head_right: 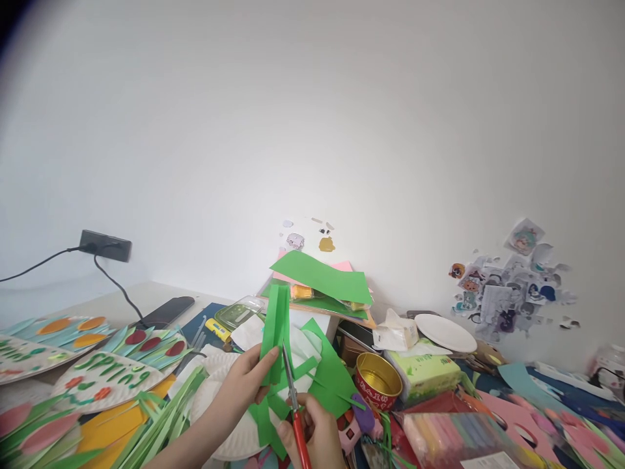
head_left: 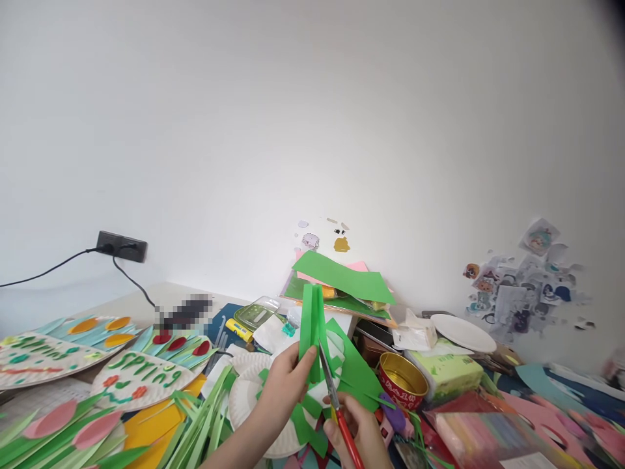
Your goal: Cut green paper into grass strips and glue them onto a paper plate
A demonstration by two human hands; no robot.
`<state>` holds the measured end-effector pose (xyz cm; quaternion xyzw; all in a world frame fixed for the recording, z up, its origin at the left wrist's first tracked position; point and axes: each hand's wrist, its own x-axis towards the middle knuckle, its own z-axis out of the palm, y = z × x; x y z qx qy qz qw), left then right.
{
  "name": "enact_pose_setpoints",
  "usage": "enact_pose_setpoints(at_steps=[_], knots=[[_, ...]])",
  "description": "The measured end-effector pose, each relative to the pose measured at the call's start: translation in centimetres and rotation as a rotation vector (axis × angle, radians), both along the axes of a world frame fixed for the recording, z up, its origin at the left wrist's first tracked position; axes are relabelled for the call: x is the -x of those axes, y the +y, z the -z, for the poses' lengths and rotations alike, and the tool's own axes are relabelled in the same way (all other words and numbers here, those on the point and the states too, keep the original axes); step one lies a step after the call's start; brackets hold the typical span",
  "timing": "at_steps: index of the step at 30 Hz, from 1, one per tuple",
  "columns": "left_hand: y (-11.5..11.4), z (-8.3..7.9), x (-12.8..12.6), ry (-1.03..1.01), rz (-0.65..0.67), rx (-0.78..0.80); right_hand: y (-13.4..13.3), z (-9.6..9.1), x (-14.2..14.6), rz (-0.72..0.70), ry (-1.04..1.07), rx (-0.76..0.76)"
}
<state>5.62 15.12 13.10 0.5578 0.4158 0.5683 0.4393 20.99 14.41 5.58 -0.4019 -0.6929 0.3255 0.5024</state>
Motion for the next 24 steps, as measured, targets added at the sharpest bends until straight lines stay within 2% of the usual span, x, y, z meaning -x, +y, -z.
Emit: enact_pose_setpoints(at_steps=[5,12,18,24], knots=[[-0.1,-0.2,0.3,0.036,-0.088,-0.001,0.4,0.8,0.1,0.011,-0.007,-0.008],[-0.2,0.6,-0.6,0.063,-0.065,-0.008,0.2,0.9,0.4,0.009,-0.001,0.030],[-0.2,0.4,-0.7,0.022,-0.028,0.015,0.1,0.8,0.4,0.011,-0.017,0.062],[-0.2,0.4,-0.8,-0.010,-0.016,0.028,0.5,1.3,0.4,0.039,-0.040,0.001]])
